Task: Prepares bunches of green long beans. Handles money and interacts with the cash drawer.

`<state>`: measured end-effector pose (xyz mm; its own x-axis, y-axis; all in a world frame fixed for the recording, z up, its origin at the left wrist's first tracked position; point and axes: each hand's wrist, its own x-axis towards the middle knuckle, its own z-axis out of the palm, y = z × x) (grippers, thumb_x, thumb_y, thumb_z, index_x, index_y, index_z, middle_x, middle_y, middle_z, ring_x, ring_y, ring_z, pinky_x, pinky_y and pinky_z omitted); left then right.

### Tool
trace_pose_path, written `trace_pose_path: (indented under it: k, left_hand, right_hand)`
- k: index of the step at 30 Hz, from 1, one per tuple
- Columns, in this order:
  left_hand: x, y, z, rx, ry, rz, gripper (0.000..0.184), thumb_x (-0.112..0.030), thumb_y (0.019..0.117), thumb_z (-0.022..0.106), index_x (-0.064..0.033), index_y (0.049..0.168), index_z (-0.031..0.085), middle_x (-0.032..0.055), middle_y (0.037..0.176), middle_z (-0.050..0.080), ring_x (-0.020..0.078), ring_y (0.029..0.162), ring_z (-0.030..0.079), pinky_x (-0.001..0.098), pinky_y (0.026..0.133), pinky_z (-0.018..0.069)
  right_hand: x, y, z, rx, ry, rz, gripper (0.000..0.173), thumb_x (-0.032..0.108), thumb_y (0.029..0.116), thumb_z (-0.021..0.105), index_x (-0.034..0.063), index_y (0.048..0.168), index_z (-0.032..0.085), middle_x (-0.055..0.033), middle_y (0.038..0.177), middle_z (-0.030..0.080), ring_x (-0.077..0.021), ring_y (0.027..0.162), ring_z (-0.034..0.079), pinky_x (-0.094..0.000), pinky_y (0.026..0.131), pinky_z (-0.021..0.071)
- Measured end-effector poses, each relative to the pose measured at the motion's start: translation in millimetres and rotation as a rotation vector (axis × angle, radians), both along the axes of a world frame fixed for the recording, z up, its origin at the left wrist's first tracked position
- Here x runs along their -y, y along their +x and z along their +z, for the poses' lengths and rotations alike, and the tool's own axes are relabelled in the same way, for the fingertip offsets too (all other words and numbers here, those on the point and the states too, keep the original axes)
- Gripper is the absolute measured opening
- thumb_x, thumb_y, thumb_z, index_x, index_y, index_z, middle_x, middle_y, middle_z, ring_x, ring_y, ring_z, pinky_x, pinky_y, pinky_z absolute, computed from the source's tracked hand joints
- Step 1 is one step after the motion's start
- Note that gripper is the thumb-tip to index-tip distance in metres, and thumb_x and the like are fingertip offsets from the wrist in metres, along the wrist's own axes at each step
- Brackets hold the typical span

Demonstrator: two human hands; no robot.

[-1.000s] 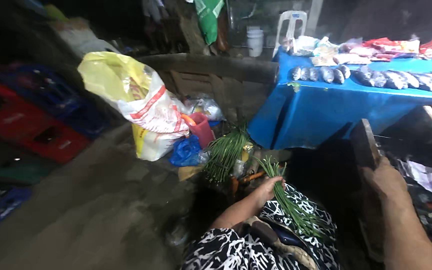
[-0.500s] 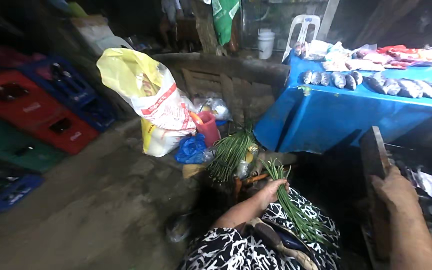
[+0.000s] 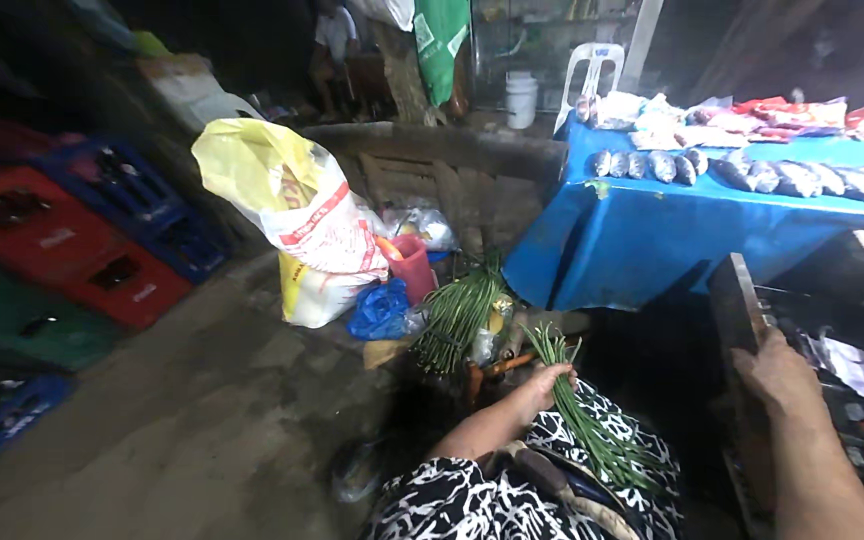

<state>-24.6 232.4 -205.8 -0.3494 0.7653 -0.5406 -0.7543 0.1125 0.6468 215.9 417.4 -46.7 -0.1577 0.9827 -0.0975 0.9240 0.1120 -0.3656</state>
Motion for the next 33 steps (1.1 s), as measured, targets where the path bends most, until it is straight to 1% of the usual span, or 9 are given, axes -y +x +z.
trace_pose_path:
  k: [5, 8, 10, 13, 17, 20, 24, 27, 33]
  left_hand:
    - [4.1, -1.9, -1.0, 0.014, 0.015, 0.01, 0.02, -0.005, 0.1004, 0.058, -0.0046, 0.119, 0.051, 0.0095, 0.082, 0.062, 0.0184, 0.065, 0.063, 0.0318, 0.062, 0.0574]
    - [6.1, 1.2, -1.1, 0.003, 0.008, 0.005, 0.022, -0.005, 0.1, 0.057, -0.004, 0.121, 0.05, 0.0095, 0.081, 0.062, 0.0185, 0.064, 0.063, 0.0317, 0.061, 0.0573]
    - [6.1, 0.3, 0.8, -0.014, 0.005, 0.006, 0.021, -0.005, 0.0994, 0.058, -0.0039, 0.118, 0.051, 0.0091, 0.078, 0.061, 0.0181, 0.062, 0.063, 0.0309, 0.059, 0.0561]
    - [5.4, 0.3, -2.3, -0.008, 0.018, -0.005, 0.022, -0.006, 0.0999, 0.059, -0.0037, 0.119, 0.05, 0.0102, 0.078, 0.062, 0.0189, 0.062, 0.063, 0.0313, 0.059, 0.0564]
    - [7.3, -1.1, -1.5, 0.018, 0.024, 0.016, 0.023, -0.005, 0.0989, 0.06, -0.0035, 0.12, 0.049, 0.0105, 0.078, 0.062, 0.0189, 0.061, 0.063, 0.0308, 0.057, 0.0561]
    - [8.4, 0.1, -1.6, 0.026, 0.029, 0.024, 0.022, -0.004, 0.0995, 0.058, -0.0035, 0.119, 0.049, 0.0107, 0.079, 0.062, 0.0187, 0.062, 0.063, 0.0307, 0.058, 0.0562]
    - [5.9, -2.2, -3.1, 0.025, 0.037, 0.028, 0.023, -0.004, 0.0991, 0.059, -0.0038, 0.12, 0.049, 0.0106, 0.079, 0.062, 0.0187, 0.062, 0.063, 0.031, 0.058, 0.0564]
    - [7.1, -1.1, -2.1, 0.034, 0.03, 0.026, 0.026, -0.005, 0.0996, 0.06, -0.0045, 0.123, 0.049, 0.0103, 0.081, 0.062, 0.0187, 0.064, 0.064, 0.0312, 0.06, 0.0566]
    - [4.9, -2.0, -1.4, 0.014, 0.027, 0.008, 0.021, -0.006, 0.1001, 0.059, -0.0044, 0.119, 0.05, 0.0098, 0.08, 0.063, 0.0181, 0.063, 0.063, 0.0309, 0.059, 0.0561]
  right_hand:
    - [-1.1, 0.4, -0.8, -0.007, 0.006, 0.011, 0.068, 0.029, 0.1007, 0.063, 0.0045, 0.156, 0.034, -0.0336, 0.133, 0.059, -0.0518, 0.124, 0.058, -0.0697, 0.102, 0.0449]
    - [3.0, 2.3, 2.1, 0.002, 0.007, 0.019, 0.068, 0.029, 0.1012, 0.062, 0.002, 0.156, 0.033, -0.0346, 0.135, 0.058, -0.0523, 0.124, 0.058, -0.0696, 0.102, 0.0447]
    - [3.9, 0.5, 2.5, 0.014, 0.014, 0.021, 0.068, 0.03, 0.1016, 0.062, 0.0013, 0.156, 0.034, -0.0348, 0.135, 0.057, -0.0524, 0.125, 0.058, -0.0689, 0.103, 0.0448]
    - [3.1, 1.6, 0.9, 0.038, 0.032, 0.017, 0.066, 0.029, 0.1014, 0.061, 0.0001, 0.155, 0.035, -0.0352, 0.135, 0.057, -0.053, 0.124, 0.058, -0.0697, 0.101, 0.0452]
    - [3.8, 0.0, -1.7, 0.067, 0.053, 0.0, 0.065, 0.031, 0.1003, 0.063, 0.0031, 0.154, 0.039, -0.0332, 0.132, 0.06, -0.0522, 0.122, 0.06, -0.0691, 0.099, 0.047]
    - [7.7, -1.0, 2.1, 0.083, 0.036, -0.011, 0.065, 0.03, 0.1013, 0.061, 0.0039, 0.155, 0.036, -0.0327, 0.133, 0.06, -0.0508, 0.123, 0.06, -0.0683, 0.1, 0.0466]
    - [6.4, -2.8, 0.7, 0.058, 0.032, -0.016, 0.064, 0.031, 0.1008, 0.062, 0.0031, 0.153, 0.038, -0.0325, 0.133, 0.06, -0.0513, 0.122, 0.059, -0.069, 0.1, 0.0466]
    - [5.7, 0.4, -0.8, 0.041, 0.039, -0.003, 0.064, 0.03, 0.1009, 0.063, 0.0019, 0.153, 0.038, -0.0337, 0.133, 0.059, -0.0521, 0.123, 0.059, -0.0696, 0.1, 0.0461]
    - [3.7, 0.5, -2.9, 0.029, 0.033, 0.006, 0.062, 0.031, 0.1011, 0.063, 0.0024, 0.152, 0.04, -0.0331, 0.13, 0.061, -0.0517, 0.122, 0.06, -0.0697, 0.1, 0.0463]
